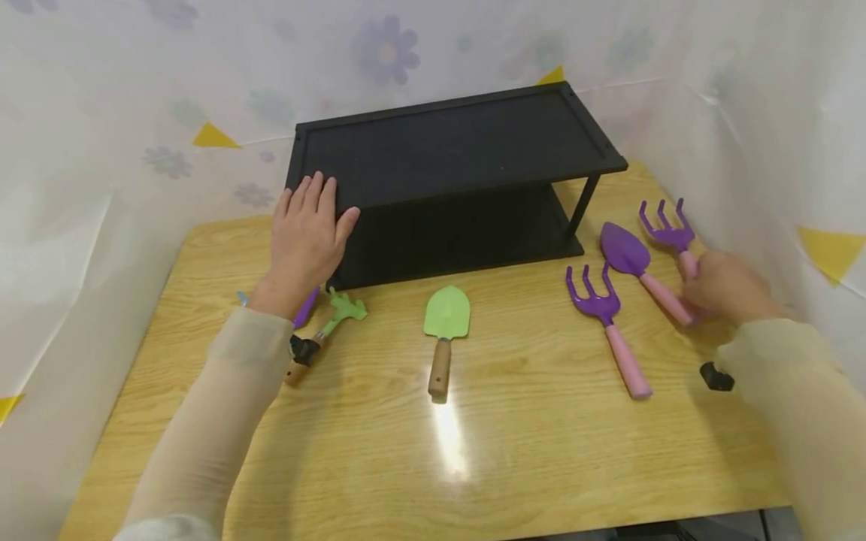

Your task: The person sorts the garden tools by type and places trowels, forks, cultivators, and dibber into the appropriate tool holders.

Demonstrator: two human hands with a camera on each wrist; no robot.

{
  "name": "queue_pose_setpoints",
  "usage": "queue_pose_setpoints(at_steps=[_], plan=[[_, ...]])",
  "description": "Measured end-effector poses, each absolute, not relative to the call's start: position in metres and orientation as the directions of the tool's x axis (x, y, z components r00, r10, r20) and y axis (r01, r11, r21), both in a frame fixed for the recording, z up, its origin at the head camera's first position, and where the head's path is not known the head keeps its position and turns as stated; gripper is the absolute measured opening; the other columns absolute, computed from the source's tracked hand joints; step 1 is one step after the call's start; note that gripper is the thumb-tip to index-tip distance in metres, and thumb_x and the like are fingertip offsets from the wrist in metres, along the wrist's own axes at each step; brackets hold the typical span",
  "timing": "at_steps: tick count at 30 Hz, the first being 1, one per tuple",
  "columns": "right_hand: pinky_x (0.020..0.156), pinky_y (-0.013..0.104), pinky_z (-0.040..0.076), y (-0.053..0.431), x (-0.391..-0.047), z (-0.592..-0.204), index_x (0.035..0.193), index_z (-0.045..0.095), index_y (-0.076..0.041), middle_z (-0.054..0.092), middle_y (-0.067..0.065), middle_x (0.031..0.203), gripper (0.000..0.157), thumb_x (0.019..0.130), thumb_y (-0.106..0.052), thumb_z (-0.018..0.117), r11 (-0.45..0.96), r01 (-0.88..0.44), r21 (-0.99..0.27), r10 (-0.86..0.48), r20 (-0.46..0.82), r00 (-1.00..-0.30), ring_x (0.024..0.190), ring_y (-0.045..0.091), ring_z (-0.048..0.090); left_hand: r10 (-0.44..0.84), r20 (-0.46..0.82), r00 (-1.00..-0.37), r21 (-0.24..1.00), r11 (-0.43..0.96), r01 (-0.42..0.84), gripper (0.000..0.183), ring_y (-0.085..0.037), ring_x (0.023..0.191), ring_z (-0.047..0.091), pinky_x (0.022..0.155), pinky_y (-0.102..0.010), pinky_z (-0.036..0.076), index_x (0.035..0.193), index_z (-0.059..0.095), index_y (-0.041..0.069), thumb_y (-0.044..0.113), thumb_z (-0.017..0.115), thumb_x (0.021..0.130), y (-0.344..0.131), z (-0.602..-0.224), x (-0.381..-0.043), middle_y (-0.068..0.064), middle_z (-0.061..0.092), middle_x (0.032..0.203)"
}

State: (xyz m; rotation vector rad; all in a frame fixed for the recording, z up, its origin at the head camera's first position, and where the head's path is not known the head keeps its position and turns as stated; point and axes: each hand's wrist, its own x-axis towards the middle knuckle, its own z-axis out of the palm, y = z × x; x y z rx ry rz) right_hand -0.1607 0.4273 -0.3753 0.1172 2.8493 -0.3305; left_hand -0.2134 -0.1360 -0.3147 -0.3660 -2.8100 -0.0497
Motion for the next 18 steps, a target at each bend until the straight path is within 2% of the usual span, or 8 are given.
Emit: queue_pose_setpoints(at_steps=[5,8,15,18], plan=[[0.057,0.051,0.044,0.427,-0.163,-0.372,0.078,0.054,0.007,0.054,0.028,0.077,0.046,0.097,-0.032,0.040,0.975,0.061,-0.211,0.023,-0.178,-0.984,0.068,0.040,0.053,0.244,0.319,-0.916,0.000,0.966,0.257,0.074,-0.030,0.144,0.018,0.116,-0.046,0.006,0.152,0.023,0.005,0.057,0.014,0.100,-0.136,-0.314,-0.214,-0.016,0.022,0.156],[0.060,0.053,0.044,0.426,-0.165,-0.369,0.085,0.055,0.013,0.055,0.029,0.078,0.035,0.092,-0.021,0.046,0.976,0.025,-0.215,-0.003,-0.132,-0.991,0.068,0.040,0.054,0.240,0.320,-0.916,0.000,0.967,0.254,0.074,-0.030,0.144,0.018,0.116,-0.046,0.006,0.152,0.023,0.005,0.057,0.014,0.100,-0.136,-0.314,-0.214,-0.016,0.022,0.156],[0.056,0.039,0.036,0.414,-0.172,-0.356,0.065,0.048,-0.001,0.047,0.010,0.062,0.032,0.093,-0.018,0.045,0.977,-0.054,-0.205,-0.061,-0.032,-0.998,0.060,0.029,0.045,0.240,0.319,-0.917,0.004,0.967,0.255,0.075,-0.030,0.144,0.017,0.116,-0.046,0.005,0.152,0.023,0.005,0.057,0.013,0.100,-0.136,-0.314,-0.214,-0.016,0.022,0.156],[0.054,0.037,0.034,0.408,-0.172,-0.347,0.064,0.046,-0.002,0.046,0.009,0.061,0.029,0.091,-0.015,0.045,0.975,-0.062,-0.213,-0.066,-0.012,-0.998,0.058,0.028,0.044,0.245,0.332,-0.911,0.004,0.965,0.261,0.075,-0.030,0.144,0.018,0.116,-0.045,0.006,0.152,0.024,0.005,0.057,0.014,0.100,-0.136,-0.315,-0.214,-0.016,0.023,0.156]])
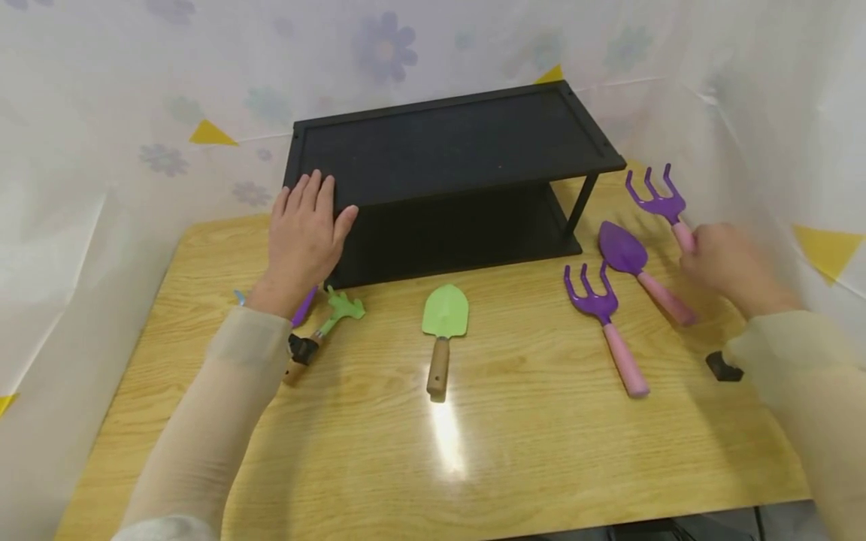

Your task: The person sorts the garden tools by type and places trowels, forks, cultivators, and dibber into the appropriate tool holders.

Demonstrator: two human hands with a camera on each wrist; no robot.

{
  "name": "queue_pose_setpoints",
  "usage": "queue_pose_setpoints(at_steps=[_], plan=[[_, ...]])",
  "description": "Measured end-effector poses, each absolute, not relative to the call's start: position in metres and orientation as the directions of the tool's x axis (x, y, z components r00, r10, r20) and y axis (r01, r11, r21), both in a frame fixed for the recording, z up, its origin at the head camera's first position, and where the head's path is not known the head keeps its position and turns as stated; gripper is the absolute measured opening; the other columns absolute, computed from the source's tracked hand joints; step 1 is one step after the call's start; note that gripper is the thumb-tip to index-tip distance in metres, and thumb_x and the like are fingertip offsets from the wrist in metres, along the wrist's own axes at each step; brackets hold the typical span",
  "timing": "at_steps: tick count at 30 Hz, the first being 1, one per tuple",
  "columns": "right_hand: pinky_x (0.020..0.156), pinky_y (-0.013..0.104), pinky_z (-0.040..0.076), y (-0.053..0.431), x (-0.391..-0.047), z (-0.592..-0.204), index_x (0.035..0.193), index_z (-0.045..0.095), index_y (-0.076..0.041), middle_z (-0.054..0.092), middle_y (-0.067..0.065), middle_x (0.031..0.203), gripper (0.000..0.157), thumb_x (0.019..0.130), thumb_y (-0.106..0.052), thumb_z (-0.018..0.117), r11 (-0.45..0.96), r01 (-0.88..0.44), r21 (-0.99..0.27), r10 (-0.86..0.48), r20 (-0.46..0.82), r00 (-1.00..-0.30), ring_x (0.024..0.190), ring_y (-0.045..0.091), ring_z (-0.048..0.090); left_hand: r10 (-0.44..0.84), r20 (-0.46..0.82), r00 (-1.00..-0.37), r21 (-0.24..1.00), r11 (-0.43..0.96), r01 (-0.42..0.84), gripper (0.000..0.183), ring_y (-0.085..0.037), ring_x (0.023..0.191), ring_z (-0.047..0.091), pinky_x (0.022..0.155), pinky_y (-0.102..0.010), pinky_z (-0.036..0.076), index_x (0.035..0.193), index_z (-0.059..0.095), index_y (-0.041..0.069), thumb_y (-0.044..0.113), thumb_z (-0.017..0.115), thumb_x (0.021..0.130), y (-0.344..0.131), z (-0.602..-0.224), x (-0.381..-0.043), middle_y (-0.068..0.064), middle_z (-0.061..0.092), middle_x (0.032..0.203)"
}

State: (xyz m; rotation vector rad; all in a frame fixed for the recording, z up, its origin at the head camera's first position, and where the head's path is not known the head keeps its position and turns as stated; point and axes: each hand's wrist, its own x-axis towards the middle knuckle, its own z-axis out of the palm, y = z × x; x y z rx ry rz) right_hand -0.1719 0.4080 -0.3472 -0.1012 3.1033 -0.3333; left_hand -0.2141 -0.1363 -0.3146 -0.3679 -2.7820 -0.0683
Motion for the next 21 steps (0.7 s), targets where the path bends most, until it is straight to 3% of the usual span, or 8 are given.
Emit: queue_pose_setpoints(at_steps=[7,14,21], plan=[[0.048,0.033,0.030,0.395,-0.171,-0.324,0.064,0.045,-0.002,0.038,0.005,0.054,0.042,0.098,-0.025,0.038,0.980,-0.100,-0.173,-0.093,0.047,-0.995,0.049,0.022,0.038,0.241,0.318,-0.917,0.002,0.967,0.255,0.075,-0.030,0.144,0.017,0.116,-0.045,0.005,0.152,0.023,0.005,0.057,0.013,0.099,-0.136,-0.314,-0.214,-0.015,0.022,0.156],[0.044,0.033,0.025,0.385,-0.178,-0.301,0.058,0.034,-0.007,0.030,0.004,0.052,0.049,0.100,-0.034,0.034,0.981,-0.119,-0.153,-0.099,0.131,-0.986,0.046,0.020,0.031,0.238,0.325,-0.915,-0.002,0.968,0.251,0.075,-0.030,0.144,0.019,0.116,-0.046,0.006,0.152,0.024,0.005,0.057,0.014,0.100,-0.135,-0.314,-0.213,-0.016,0.023,0.155],[0.042,0.032,0.024,0.374,-0.184,-0.285,0.055,0.033,-0.008,0.029,0.004,0.052,0.049,0.099,-0.028,0.037,0.974,-0.180,-0.136,-0.147,0.223,-0.964,0.046,0.019,0.029,0.238,0.315,-0.919,-0.009,0.969,0.248,0.075,-0.029,0.144,0.018,0.116,-0.045,0.006,0.152,0.023,0.005,0.057,0.013,0.099,-0.133,-0.314,-0.215,-0.015,0.022,0.156]])
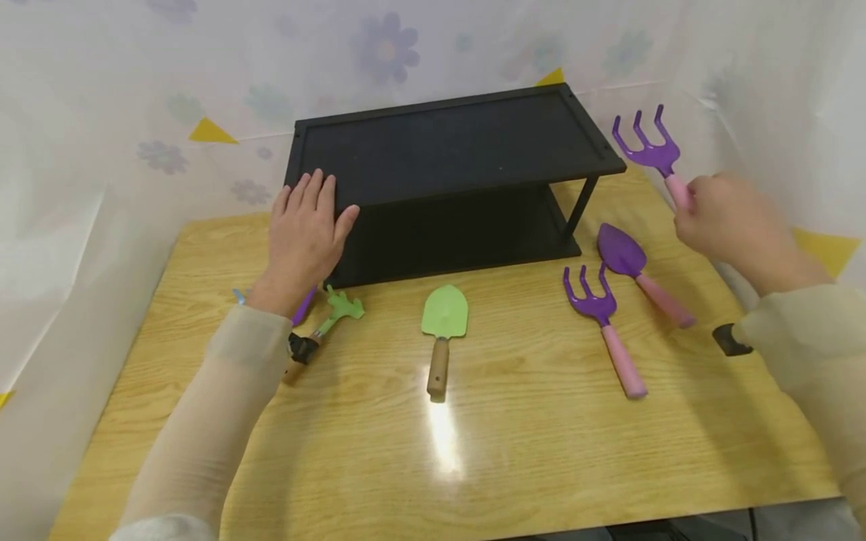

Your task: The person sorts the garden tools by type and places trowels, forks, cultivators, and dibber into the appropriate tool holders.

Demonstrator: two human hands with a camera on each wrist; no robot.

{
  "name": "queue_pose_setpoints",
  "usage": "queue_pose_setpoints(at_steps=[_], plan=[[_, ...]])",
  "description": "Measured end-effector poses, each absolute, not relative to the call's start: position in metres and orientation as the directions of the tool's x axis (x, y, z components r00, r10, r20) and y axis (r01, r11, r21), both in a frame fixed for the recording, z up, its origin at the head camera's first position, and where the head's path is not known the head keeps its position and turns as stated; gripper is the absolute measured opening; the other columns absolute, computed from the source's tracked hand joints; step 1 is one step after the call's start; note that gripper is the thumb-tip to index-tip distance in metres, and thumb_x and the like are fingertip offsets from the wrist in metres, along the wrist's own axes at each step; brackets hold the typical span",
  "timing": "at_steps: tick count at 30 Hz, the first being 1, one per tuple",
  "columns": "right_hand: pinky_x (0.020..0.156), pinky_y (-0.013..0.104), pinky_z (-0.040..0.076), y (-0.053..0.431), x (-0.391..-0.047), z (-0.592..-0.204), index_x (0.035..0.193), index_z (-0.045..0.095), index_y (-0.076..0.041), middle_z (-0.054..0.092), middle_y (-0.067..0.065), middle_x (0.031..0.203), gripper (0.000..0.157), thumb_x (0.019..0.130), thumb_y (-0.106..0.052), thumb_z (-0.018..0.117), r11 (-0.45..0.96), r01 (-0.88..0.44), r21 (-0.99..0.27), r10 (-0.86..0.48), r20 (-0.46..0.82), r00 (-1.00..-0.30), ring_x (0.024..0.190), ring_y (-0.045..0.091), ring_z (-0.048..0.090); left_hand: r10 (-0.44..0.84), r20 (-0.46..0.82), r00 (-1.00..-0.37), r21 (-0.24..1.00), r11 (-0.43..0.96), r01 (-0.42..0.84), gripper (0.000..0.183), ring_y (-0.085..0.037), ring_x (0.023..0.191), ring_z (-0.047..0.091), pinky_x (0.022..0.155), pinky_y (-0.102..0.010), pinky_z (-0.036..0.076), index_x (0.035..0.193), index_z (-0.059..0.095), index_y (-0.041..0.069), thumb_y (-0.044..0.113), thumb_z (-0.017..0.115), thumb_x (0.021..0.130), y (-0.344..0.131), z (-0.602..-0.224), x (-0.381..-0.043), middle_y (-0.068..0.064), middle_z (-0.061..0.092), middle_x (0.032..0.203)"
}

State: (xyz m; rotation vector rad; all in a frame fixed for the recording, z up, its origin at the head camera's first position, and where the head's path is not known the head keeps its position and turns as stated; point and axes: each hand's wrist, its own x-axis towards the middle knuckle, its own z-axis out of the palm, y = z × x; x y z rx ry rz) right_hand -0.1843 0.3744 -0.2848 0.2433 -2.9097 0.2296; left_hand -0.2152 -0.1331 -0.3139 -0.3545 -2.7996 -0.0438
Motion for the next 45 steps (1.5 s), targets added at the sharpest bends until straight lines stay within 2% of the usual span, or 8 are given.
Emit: queue_pose_setpoints(at_steps=[4,10,15,21,30,37,45], plan=[[0.042,0.032,0.022,0.364,-0.189,-0.272,0.055,0.029,-0.008,0.028,0.004,0.051,0.049,0.099,-0.027,0.038,0.969,-0.213,-0.123,-0.170,0.292,-0.941,0.046,0.019,0.026,0.234,0.311,-0.921,-0.002,0.969,0.246,0.075,-0.029,0.144,0.018,0.116,-0.045,0.005,0.152,0.023,0.006,0.058,0.013,0.099,-0.133,-0.314,-0.215,-0.015,0.022,0.156],[0.042,0.031,0.022,0.352,-0.197,-0.253,0.056,0.030,-0.007,0.028,0.004,0.051,0.050,0.100,-0.032,0.036,0.973,-0.208,-0.100,-0.176,0.255,-0.951,0.046,0.019,0.026,0.229,0.304,-0.925,0.008,0.970,0.243,0.075,-0.029,0.144,0.017,0.116,-0.045,0.004,0.153,0.021,0.006,0.058,0.013,0.099,-0.132,-0.314,-0.214,-0.014,0.021,0.157],[0.042,0.031,0.022,0.340,-0.204,-0.243,0.057,0.032,-0.007,0.030,0.005,0.052,0.049,0.099,-0.030,0.037,0.971,-0.232,-0.063,-0.213,0.227,-0.950,0.044,0.019,0.027,0.232,0.320,-0.918,0.007,0.969,0.248,0.075,-0.029,0.144,0.019,0.117,-0.045,0.005,0.152,0.023,0.006,0.058,0.014,0.099,-0.130,-0.314,-0.214,-0.015,0.022,0.156],[0.048,0.035,0.028,0.324,-0.219,-0.231,0.060,0.043,-0.005,0.041,0.009,0.057,0.046,0.099,-0.029,0.036,0.970,-0.240,-0.042,-0.232,0.139,-0.963,0.051,0.024,0.038,0.222,0.303,-0.927,0.015,0.971,0.238,0.075,-0.029,0.144,0.016,0.117,-0.045,0.004,0.153,0.021,0.007,0.058,0.013,0.099,-0.129,-0.313,-0.215,-0.014,0.020,0.157],[0.048,0.035,0.031,0.305,-0.243,-0.221,0.066,0.044,-0.004,0.043,0.010,0.062,0.045,0.099,-0.032,0.030,0.981,-0.194,-0.028,-0.195,-0.049,-0.980,0.056,0.026,0.042,0.218,0.309,-0.926,0.021,0.972,0.236,0.075,-0.029,0.144,0.017,0.117,-0.045,0.004,0.153,0.022,0.007,0.059,0.013,0.099,-0.130,-0.315,-0.214,-0.013,0.020,0.157],[0.046,0.035,0.033,0.289,-0.259,-0.215,0.077,0.053,0.000,0.050,0.013,0.067,0.021,0.088,-0.015,0.042,0.986,-0.160,-0.043,-0.164,-0.133,-0.977,0.058,0.028,0.045,0.220,0.303,-0.927,0.019,0.972,0.236,0.076,-0.028,0.145,0.015,0.117,-0.044,0.004,0.153,0.020,0.008,0.059,0.011,0.098,-0.129,-0.314,-0.214,-0.013,0.019,0.157],[0.045,0.036,0.035,0.270,-0.268,-0.211,0.063,0.046,-0.005,0.045,0.010,0.061,0.050,0.100,-0.037,0.030,0.992,-0.124,-0.024,-0.126,-0.154,-0.980,0.053,0.027,0.046,0.216,0.313,-0.925,0.017,0.972,0.233,0.075,-0.028,0.144,0.017,0.117,-0.044,0.005,0.153,0.022,0.008,0.059,0.012,0.099,-0.129,-0.315,-0.210,-0.013,0.021,0.157]])
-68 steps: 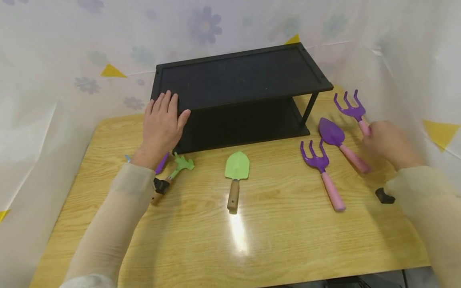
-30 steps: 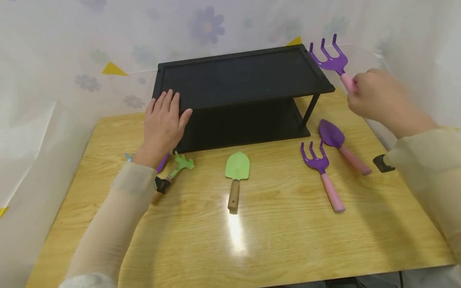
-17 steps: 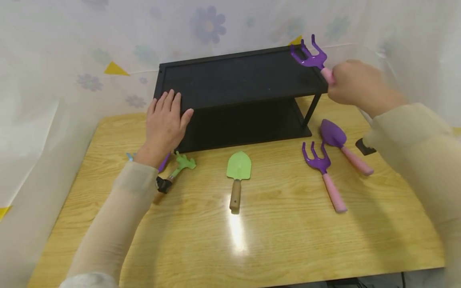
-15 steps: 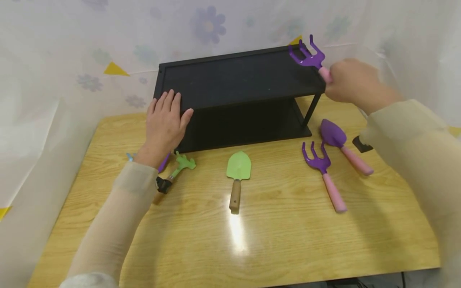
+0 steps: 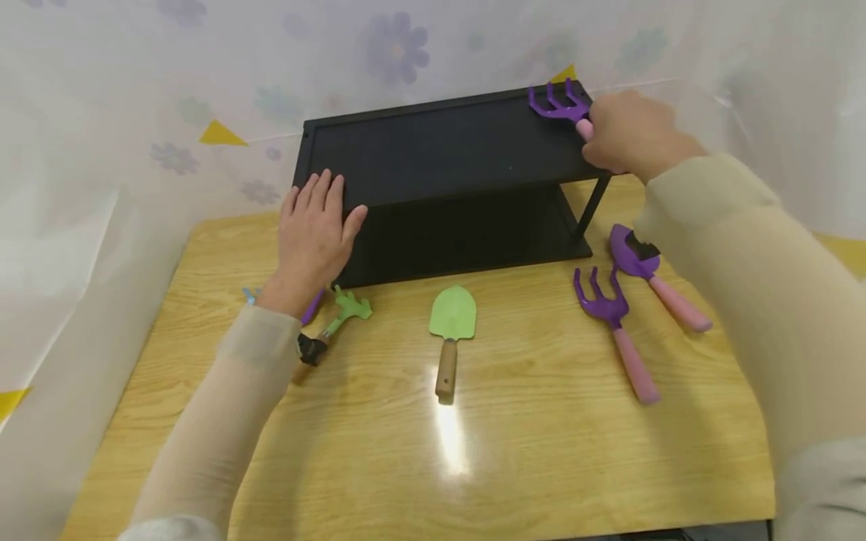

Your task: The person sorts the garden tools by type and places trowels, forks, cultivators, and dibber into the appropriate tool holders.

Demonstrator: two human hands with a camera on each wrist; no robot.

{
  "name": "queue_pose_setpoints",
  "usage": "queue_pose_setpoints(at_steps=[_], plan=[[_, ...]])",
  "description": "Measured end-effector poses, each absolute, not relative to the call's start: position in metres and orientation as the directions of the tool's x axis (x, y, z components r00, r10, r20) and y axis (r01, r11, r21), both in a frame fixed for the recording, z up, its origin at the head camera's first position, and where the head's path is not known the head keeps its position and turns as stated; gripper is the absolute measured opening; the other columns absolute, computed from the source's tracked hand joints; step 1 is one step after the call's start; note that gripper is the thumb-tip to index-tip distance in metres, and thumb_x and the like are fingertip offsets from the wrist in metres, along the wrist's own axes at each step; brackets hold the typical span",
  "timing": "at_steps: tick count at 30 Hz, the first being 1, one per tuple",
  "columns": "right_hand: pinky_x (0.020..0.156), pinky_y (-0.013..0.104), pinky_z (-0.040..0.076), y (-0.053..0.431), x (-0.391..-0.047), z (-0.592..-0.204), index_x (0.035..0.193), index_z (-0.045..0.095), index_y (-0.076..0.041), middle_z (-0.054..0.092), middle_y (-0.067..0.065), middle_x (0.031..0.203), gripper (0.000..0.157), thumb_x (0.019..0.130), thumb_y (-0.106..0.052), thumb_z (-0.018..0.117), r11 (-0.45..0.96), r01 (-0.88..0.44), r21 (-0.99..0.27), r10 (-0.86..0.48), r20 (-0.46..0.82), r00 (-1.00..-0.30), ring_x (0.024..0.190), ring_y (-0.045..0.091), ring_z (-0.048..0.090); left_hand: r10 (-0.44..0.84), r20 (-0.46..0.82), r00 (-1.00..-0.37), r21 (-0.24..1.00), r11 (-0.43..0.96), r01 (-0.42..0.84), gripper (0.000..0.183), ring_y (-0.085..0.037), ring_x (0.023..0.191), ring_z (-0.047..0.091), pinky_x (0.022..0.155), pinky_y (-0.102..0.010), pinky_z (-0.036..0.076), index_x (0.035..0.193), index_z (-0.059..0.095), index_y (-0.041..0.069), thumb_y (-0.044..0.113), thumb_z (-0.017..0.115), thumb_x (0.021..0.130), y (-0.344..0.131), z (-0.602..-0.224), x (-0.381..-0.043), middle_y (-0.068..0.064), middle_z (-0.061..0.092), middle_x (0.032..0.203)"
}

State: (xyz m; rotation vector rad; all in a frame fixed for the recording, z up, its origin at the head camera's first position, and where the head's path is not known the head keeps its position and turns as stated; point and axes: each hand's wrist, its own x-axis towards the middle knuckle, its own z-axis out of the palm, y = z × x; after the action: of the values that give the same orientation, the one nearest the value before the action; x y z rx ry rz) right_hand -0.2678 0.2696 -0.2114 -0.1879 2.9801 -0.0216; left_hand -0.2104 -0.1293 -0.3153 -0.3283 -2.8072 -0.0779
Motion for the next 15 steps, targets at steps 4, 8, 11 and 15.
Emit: queue_pose_setpoints(at_steps=[4,8,11,15], plan=[[0.047,0.037,0.036,0.2634,-0.2686,-0.2121,0.061,0.046,-0.007,0.045,0.011,0.062,0.054,0.100,-0.039,0.029,0.996,-0.078,-0.033,-0.082,-0.149,-0.985,0.054,0.028,0.047,0.221,0.322,-0.921,0.016,0.971,0.238,0.076,-0.028,0.144,0.018,0.117,-0.044,0.005,0.153,0.023,0.008,0.060,0.012,0.098,-0.1280,-0.3153,-0.2100,-0.013,0.022,0.156],[0.047,0.037,0.037,0.2622,-0.2671,-0.2135,0.060,0.046,-0.007,0.044,0.011,0.062,0.055,0.100,-0.041,0.029,0.998,-0.048,-0.047,-0.054,-0.128,-0.990,0.055,0.028,0.047,0.228,0.328,-0.917,0.020,0.969,0.248,0.076,-0.028,0.144,0.017,0.117,-0.044,0.005,0.153,0.023,0.008,0.060,0.012,0.098,-0.1255,-0.3158,-0.2109,-0.013,0.022,0.157],[0.045,0.035,0.036,0.2638,-0.2646,-0.2154,0.058,0.046,-0.007,0.043,0.010,0.059,0.058,0.100,-0.042,0.029,0.996,-0.057,-0.068,-0.063,-0.097,-0.993,0.054,0.028,0.046,0.228,0.330,-0.916,0.021,0.968,0.249,0.076,-0.027,0.144,0.017,0.117,-0.044,0.005,0.153,0.023,0.008,0.060,0.012,0.098,-0.1242,-0.3161,-0.2116,-0.013,0.022,0.157],[0.045,0.034,0.034,0.2679,-0.2603,-0.2188,0.055,0.047,-0.007,0.040,0.006,0.053,0.062,0.100,-0.045,0.028,0.992,-0.081,-0.096,-0.087,-0.066,-0.994,0.053,0.026,0.044,0.228,0.330,-0.916,0.025,0.968,0.249,0.075,-0.027,0.144,0.017,0.117,-0.044,0.005,0.153,0.023,0.008,0.059,0.014,0.099,-0.1237,-0.3162,-0.2123,-0.013,0.022,0.157]])
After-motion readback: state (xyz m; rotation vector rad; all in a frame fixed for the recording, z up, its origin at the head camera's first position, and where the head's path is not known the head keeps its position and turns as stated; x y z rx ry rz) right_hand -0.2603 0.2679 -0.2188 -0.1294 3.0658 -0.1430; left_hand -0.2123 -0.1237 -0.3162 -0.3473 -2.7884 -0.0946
